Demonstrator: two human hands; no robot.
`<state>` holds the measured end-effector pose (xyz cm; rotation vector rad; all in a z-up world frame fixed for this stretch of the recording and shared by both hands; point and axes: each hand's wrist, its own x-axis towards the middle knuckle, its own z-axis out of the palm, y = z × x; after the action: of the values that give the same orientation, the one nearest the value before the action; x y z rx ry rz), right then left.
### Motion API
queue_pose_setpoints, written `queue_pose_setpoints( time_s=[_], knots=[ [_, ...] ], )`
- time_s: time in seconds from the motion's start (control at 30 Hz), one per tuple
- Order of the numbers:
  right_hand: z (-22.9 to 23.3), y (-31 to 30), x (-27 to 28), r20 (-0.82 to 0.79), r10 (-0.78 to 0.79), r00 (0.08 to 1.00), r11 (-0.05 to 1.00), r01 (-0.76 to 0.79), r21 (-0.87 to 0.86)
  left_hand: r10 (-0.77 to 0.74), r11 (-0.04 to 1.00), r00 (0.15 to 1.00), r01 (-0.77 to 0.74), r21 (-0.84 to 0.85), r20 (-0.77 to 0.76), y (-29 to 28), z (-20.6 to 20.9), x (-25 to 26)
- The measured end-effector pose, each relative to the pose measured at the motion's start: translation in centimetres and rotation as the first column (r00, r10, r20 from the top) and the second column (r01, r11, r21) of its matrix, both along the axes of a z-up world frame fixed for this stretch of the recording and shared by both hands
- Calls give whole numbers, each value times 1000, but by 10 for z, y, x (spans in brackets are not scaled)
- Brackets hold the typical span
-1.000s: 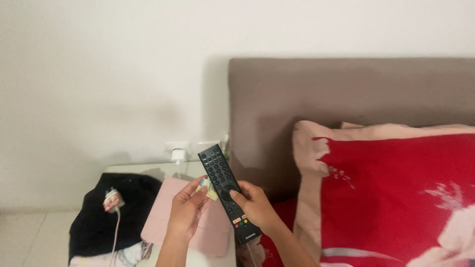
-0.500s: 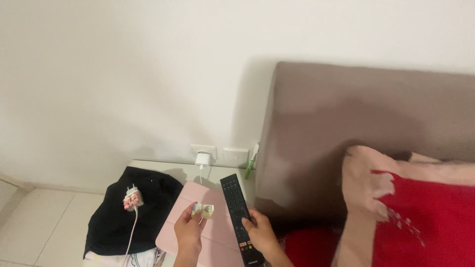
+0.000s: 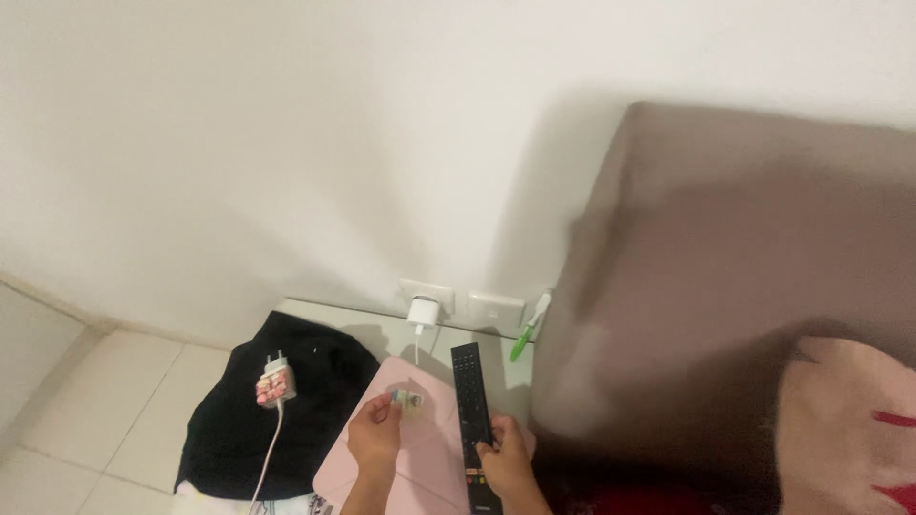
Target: Tidying a bed by smoothing the sheets, arranging pillows, spreading a duvet, and placing a tablet and remote on the bedside table.
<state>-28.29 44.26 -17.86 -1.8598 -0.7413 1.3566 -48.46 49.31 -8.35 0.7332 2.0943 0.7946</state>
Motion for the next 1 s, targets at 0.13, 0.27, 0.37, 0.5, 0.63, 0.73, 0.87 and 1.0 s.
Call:
queue_pose_setpoints(
  time_s=[0.13,0.27,0.37,0.5,0.63,0.73,0.87,1.0],
  knots=[
    [1,13,5,96,65,993,997,-68,27,-43,999,999,43,-8,-10,11,-17,-11],
    [47,17,4,307,206,929,974,-165,-153,-54,998,998,53,13,34,7,6,-10],
    [58,19,1,72,174,982,981,-166,-95,-30,999,997,29,16,76,5,18,-12],
    [71,17,0,174,273,946,958,-250,-142,-24,999,987,17,46,157,3,35,-9],
    [132,7,-19,423,393,816,919,-357,-165,-36,996,983,20,92,179,3,30,-11],
    [82,2,-10,671,456,586,863,-474,-173,-58,990,976,28,141,212,2,29,-10],
    [55,-2,-1,700,461,545,842,-518,-151,-80,990,976,54,132,205,1,22,-14],
    [56,-7,6,687,505,523,803,-577,-151,-83,994,982,69,83,171,-4,35,-11]
  ],
)
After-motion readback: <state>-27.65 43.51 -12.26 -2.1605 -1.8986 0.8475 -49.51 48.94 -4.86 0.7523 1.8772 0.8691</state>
